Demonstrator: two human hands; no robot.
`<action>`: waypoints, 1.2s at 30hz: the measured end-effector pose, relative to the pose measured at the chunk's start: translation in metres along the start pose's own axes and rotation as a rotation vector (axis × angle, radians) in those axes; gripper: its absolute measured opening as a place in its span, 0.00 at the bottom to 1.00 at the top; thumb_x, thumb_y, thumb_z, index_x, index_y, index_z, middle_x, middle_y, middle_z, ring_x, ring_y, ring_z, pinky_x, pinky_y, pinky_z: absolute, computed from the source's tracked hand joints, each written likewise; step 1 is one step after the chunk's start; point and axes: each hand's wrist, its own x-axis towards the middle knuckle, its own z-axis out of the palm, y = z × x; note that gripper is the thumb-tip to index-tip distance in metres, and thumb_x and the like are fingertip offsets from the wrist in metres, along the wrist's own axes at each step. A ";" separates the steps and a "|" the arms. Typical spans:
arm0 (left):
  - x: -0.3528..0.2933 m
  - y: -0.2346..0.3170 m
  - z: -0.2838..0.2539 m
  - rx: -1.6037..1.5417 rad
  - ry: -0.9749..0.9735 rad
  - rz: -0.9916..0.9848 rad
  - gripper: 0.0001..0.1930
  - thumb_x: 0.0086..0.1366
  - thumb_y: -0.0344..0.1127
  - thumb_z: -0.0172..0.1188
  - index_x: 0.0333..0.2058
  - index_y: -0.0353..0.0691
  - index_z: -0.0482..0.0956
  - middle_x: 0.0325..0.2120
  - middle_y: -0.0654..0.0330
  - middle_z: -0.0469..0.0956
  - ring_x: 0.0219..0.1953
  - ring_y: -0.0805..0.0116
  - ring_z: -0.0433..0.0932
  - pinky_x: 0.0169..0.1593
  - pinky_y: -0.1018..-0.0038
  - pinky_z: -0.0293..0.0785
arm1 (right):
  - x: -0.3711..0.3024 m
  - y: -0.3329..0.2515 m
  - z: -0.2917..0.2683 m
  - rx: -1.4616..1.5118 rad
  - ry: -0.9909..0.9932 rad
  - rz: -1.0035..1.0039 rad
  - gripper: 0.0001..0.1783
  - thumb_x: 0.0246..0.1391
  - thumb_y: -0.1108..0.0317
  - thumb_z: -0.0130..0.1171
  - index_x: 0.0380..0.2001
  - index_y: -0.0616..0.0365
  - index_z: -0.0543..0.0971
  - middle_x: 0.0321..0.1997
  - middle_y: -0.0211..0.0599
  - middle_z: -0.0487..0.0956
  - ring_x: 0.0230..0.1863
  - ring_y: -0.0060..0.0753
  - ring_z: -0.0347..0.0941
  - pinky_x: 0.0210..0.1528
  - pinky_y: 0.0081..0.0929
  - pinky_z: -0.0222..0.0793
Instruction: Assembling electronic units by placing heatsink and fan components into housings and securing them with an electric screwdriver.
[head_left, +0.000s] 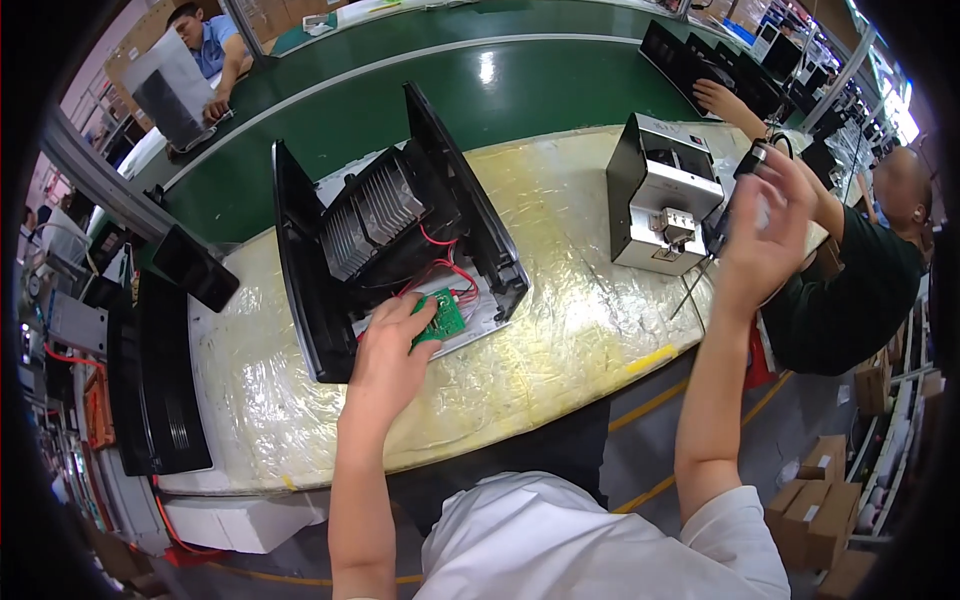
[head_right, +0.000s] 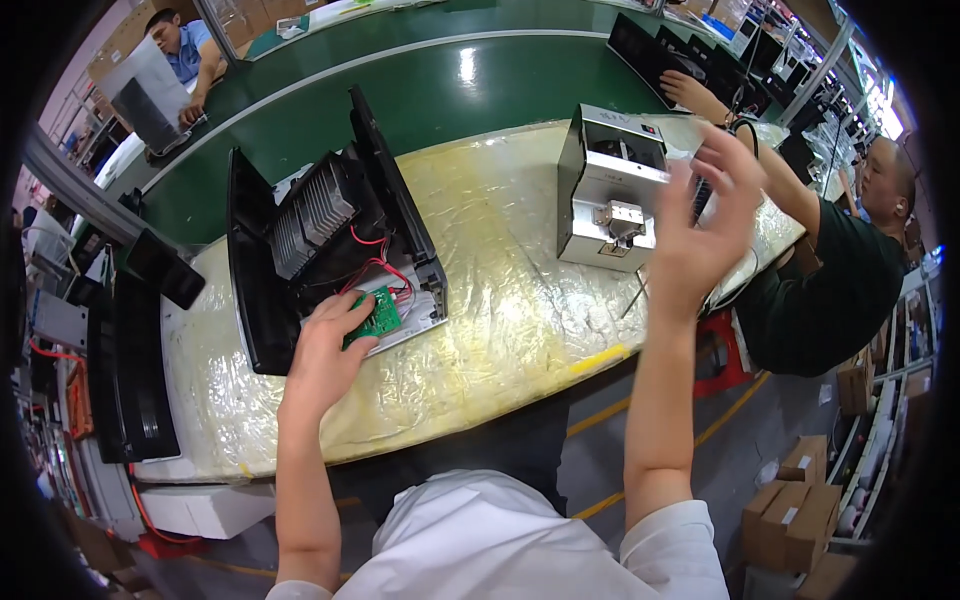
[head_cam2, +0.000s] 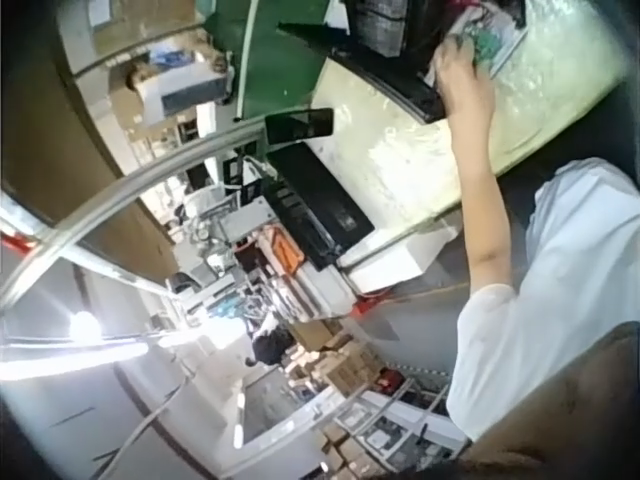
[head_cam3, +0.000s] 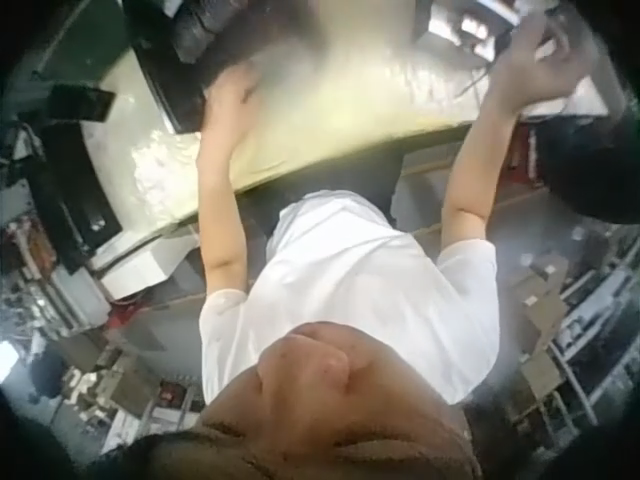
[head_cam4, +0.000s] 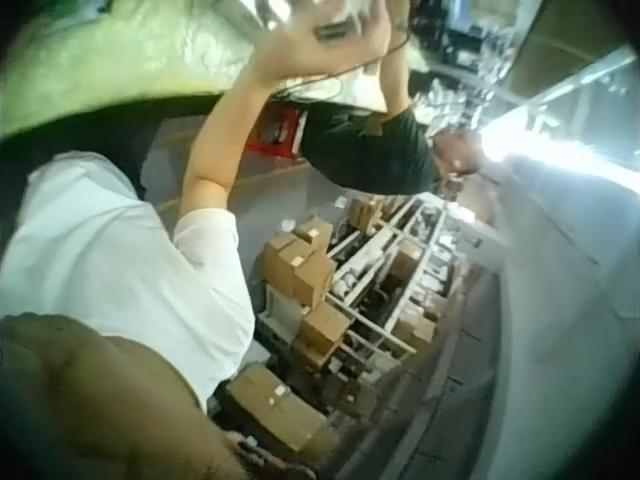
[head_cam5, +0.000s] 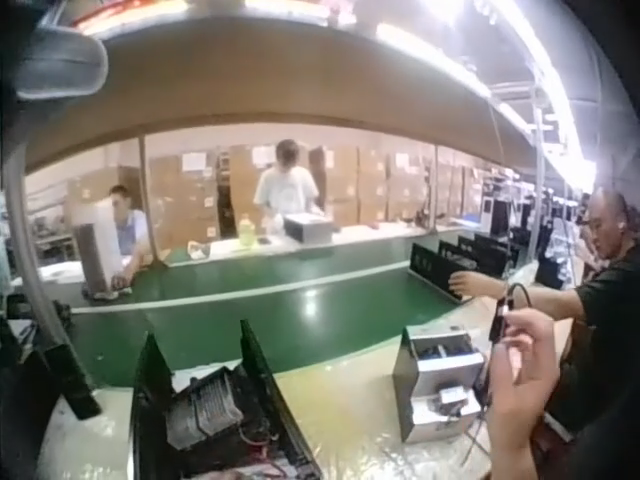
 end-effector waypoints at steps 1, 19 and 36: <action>0.000 0.005 0.002 -0.028 -0.016 -0.018 0.27 0.53 0.25 0.69 0.53 0.31 0.78 0.55 0.44 0.76 0.58 0.43 0.71 0.62 0.60 0.68 | 0.001 0.021 -0.018 -0.078 0.116 0.045 0.22 0.59 0.69 0.64 0.56 0.60 0.76 0.51 0.37 0.78 0.49 0.30 0.73 0.51 0.27 0.72; -0.023 0.037 0.037 0.066 0.013 -0.007 0.25 0.54 0.30 0.69 0.53 0.36 0.79 0.56 0.54 0.77 0.58 0.51 0.72 0.61 0.59 0.64 | -0.027 0.129 -0.065 0.274 -0.332 0.920 0.17 0.67 0.61 0.57 0.52 0.62 0.73 0.38 0.32 0.76 0.36 0.21 0.74 0.39 0.22 0.70; -0.007 0.043 0.042 0.057 -0.019 0.067 0.23 0.56 0.32 0.67 0.53 0.38 0.80 0.56 0.55 0.77 0.59 0.54 0.72 0.61 0.59 0.63 | 0.062 -0.024 -0.090 0.958 -0.391 0.233 0.11 0.66 0.65 0.48 0.29 0.56 0.67 0.27 0.25 0.63 0.17 0.19 0.60 0.22 0.21 0.59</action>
